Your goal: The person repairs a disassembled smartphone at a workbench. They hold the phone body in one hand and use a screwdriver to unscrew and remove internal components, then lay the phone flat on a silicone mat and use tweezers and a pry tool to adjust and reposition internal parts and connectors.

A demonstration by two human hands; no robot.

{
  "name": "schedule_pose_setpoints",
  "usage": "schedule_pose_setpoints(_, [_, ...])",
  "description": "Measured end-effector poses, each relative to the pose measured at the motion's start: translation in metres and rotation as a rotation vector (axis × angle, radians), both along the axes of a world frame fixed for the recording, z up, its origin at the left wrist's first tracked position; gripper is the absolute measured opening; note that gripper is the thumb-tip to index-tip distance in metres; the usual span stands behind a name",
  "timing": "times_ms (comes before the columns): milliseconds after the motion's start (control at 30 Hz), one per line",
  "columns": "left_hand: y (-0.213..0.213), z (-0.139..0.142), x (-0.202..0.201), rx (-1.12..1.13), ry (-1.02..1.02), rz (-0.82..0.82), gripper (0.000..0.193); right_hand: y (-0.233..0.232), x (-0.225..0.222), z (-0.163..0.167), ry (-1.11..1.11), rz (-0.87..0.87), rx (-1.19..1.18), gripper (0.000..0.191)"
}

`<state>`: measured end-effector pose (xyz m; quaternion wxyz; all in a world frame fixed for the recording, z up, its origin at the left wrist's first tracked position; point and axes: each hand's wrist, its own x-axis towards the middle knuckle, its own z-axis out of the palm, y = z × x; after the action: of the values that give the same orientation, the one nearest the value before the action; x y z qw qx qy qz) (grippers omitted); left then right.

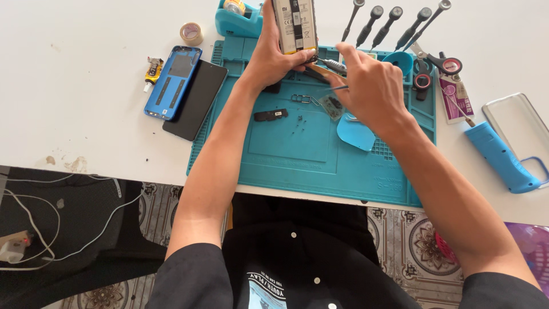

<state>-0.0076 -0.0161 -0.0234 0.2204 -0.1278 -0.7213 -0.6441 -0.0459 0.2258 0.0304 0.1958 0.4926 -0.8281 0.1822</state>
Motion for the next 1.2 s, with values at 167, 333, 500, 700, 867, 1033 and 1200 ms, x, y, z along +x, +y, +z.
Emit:
schedule_pose_setpoints(167, [-0.0006,-0.0006,-0.0006,-0.035,0.012,0.0,0.104,-0.0018,0.0003,-0.0008,-0.015,-0.082,0.072,0.026])
schedule_pose_setpoints(333, [-0.0007,0.0006,0.0,-0.04,0.014,0.005,0.107,-0.0005,0.001,-0.0002,0.048,0.005,-0.013,0.038])
schedule_pose_setpoints(500, [-0.0001,0.0018,0.0013,-0.02,-0.003,0.009,0.108,-0.0012,0.0013,0.0,-0.005,-0.046,0.056,0.028])
schedule_pose_setpoints(700, [0.0001,0.0024,0.0022,-0.019,-0.014,-0.005,0.103,0.0002,0.0003,-0.0008,-0.074,0.022,-0.009,0.025])
schedule_pose_setpoints(867, [-0.0004,0.0013,0.0023,0.002,-0.032,-0.019,0.104,0.0001,-0.0012,-0.002,-0.018,0.015,-0.035,0.029])
schedule_pose_setpoints(1033, [-0.0021,-0.0007,0.0018,0.016,-0.043,-0.031,0.096,-0.0008,-0.0017,-0.0031,-0.094,0.061,-0.06,0.026])
schedule_pose_setpoints(1200, [-0.0032,-0.0042,-0.0002,0.014,-0.042,-0.026,0.091,0.0,-0.0038,-0.0028,-0.068,0.014,-0.029,0.024])
